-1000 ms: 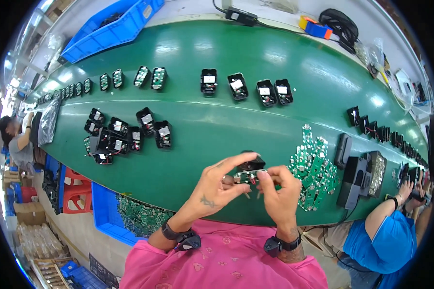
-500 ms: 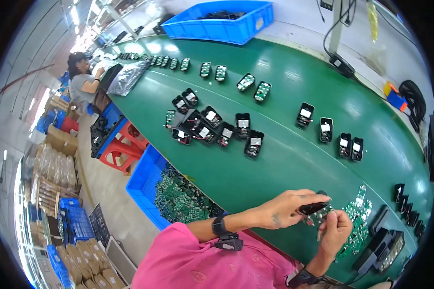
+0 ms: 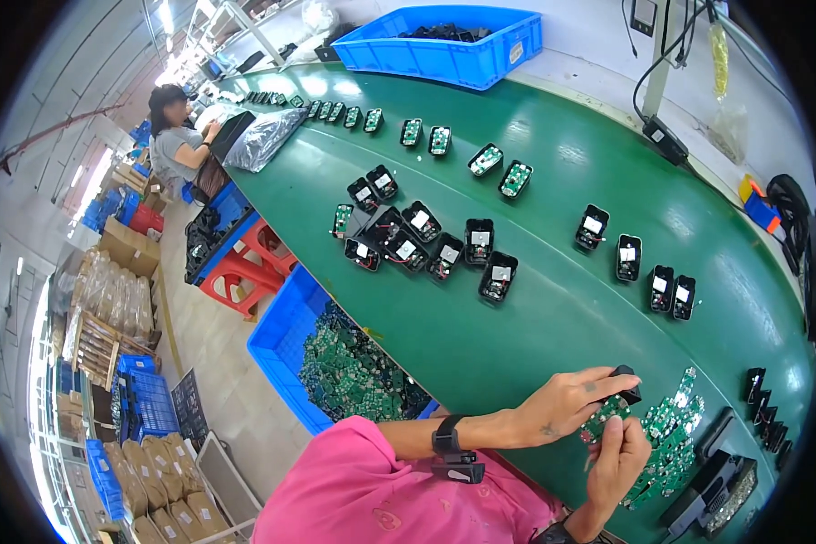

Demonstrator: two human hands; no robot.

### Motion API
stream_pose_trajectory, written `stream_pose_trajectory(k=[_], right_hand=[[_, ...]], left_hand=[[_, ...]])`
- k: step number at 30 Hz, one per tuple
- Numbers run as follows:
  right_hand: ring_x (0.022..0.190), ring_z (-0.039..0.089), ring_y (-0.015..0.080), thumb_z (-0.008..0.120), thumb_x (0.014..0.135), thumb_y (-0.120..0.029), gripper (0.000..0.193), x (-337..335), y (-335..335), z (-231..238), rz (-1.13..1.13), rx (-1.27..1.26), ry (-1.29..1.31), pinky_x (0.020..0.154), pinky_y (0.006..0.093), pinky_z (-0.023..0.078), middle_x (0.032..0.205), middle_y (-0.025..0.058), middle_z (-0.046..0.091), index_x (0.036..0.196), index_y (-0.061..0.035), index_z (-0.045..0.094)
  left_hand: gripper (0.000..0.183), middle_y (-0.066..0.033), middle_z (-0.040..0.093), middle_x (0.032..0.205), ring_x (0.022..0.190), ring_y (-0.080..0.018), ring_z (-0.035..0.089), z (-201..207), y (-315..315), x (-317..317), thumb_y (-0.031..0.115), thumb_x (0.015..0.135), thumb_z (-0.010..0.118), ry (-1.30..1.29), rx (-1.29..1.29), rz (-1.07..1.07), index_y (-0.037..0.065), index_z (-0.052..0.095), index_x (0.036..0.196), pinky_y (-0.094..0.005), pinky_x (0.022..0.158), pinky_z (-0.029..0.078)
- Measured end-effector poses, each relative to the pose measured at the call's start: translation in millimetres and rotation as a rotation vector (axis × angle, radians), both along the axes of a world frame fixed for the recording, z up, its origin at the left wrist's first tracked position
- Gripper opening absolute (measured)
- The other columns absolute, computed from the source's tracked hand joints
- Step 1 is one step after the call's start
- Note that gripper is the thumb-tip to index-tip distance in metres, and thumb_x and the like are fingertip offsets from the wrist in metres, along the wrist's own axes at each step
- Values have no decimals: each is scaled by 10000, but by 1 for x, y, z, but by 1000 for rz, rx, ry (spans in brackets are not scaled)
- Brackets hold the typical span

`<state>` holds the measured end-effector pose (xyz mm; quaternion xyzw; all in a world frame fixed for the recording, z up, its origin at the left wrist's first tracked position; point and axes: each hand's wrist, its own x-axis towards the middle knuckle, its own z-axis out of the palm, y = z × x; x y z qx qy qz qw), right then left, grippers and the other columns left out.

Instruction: Manually fitting circuit boards into black plastic housings on a factory conveyor belt.

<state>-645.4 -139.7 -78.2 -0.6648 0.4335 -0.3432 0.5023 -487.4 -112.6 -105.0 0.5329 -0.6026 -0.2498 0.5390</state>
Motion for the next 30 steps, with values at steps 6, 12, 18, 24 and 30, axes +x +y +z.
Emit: stream_pose_trajectory(k=[6,12,18,24,30], right_hand=[[454,471,172,619,950,-129,307,-13,-14,-1,-30,-186,174,472,340,337,513,69,491,690,2,524],[497,473,166,661,909,-100,194,13,-16,2,-106,-350,113,489,347,346,580,95,521,752,9,628],[500,551,280,701,902,-179,296,23,-17,-4,-94,-434,324,472,389,401,589,121,520,676,-42,566],[675,653,304,582,980,-231,346,29,-16,-9,-89,-98,74,602,394,499,808,161,638,1231,1,528],[791,696,359,493,1027,-207,445,28,-18,-6,8,-31,8,681,412,534,943,231,670,1403,25,434]], left_hand=[[538,-217,594,1304,917,-344,688,12,3,-8,-93,841,548,23,77,-45,101,593,1341,-362,754,579],[550,-120,528,1410,1017,-137,640,38,8,9,-116,889,435,604,378,-226,4,478,1424,-297,835,596],[474,-141,592,1272,818,-134,683,24,5,11,-7,958,552,646,383,-98,43,470,1423,-243,649,598],[386,-157,653,1111,663,-178,689,33,-3,2,111,1004,554,730,444,-76,5,471,1366,-250,546,585],[387,-144,689,995,565,-136,641,26,-1,7,139,1009,557,577,462,-28,10,478,1366,-218,470,514]])
